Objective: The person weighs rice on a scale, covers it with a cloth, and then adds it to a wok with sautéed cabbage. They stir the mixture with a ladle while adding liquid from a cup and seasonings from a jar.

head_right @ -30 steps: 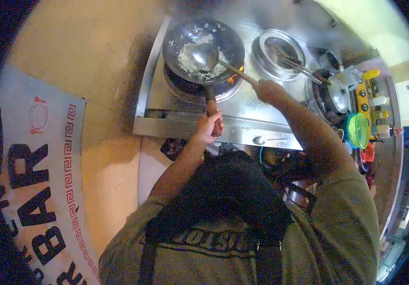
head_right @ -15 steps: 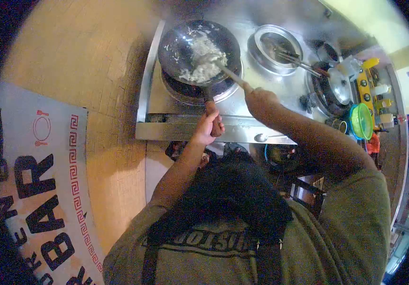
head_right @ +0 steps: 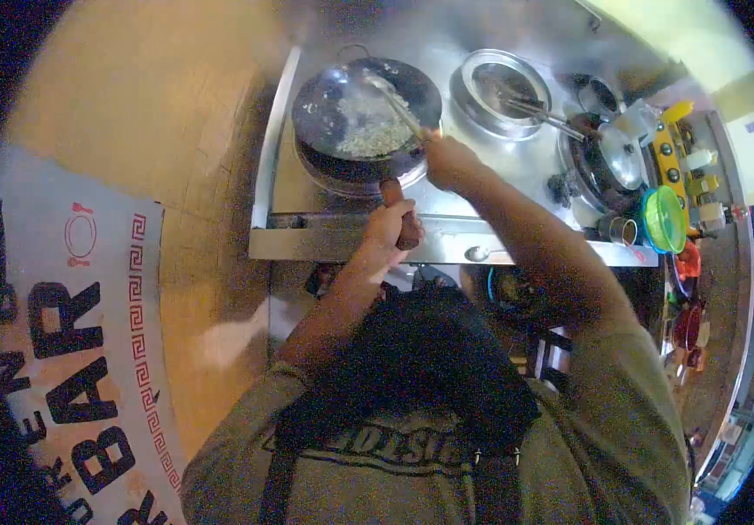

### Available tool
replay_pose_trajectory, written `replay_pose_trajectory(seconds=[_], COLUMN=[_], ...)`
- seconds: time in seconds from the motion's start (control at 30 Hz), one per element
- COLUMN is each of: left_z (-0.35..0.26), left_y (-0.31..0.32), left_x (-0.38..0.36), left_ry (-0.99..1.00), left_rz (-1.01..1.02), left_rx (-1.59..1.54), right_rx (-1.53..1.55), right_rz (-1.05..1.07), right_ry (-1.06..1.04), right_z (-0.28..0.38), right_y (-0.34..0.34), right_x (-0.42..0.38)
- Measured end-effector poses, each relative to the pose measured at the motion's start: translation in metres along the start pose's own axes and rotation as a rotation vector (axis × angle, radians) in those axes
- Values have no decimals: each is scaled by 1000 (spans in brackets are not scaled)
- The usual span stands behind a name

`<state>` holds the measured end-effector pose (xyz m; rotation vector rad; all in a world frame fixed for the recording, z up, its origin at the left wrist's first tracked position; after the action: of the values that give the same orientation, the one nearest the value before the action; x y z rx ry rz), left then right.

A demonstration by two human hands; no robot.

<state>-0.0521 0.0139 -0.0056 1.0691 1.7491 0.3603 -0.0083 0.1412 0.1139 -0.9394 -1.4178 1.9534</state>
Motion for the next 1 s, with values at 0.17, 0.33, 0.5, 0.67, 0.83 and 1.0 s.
replay_pose_trajectory(seconds=[0.17, 0.33, 0.5, 0.67, 0.83, 1.0], left_z=[4, -7, 6, 4, 7, 45], left_y=[-22, 9, 14, -9, -24, -97], left_x=[14, -51, -30, 3, 8, -24], left_ry=[-38, -48, -54, 52, 24, -167], left_rz=[29, 36, 97, 127, 198, 581], left_rx=[133, 39, 2, 98, -95, 123], right_rx=[-75, -400, 245, 905, 71, 483], right_rz=[69, 157, 109, 516, -69, 45], right_ry=[-282, -119, -149, 387, -74, 133], right_z=[36, 1, -30, -35, -34, 25], right_y=[31, -15, -67, -59, 6, -18], right_x=[-5, -73, -58, -86, -3, 10])
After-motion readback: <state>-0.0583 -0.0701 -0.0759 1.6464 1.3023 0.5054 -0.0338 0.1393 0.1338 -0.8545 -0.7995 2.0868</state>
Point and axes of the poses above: each hand's wrist, its own x-axis towards the middle knuckle, its own y-axis out of the palm, z = x × y, the point moved 6 cm from there along x, towards the middle knuckle, and after that the axes turned 4 degrees about -z, right-handed, at the moved point
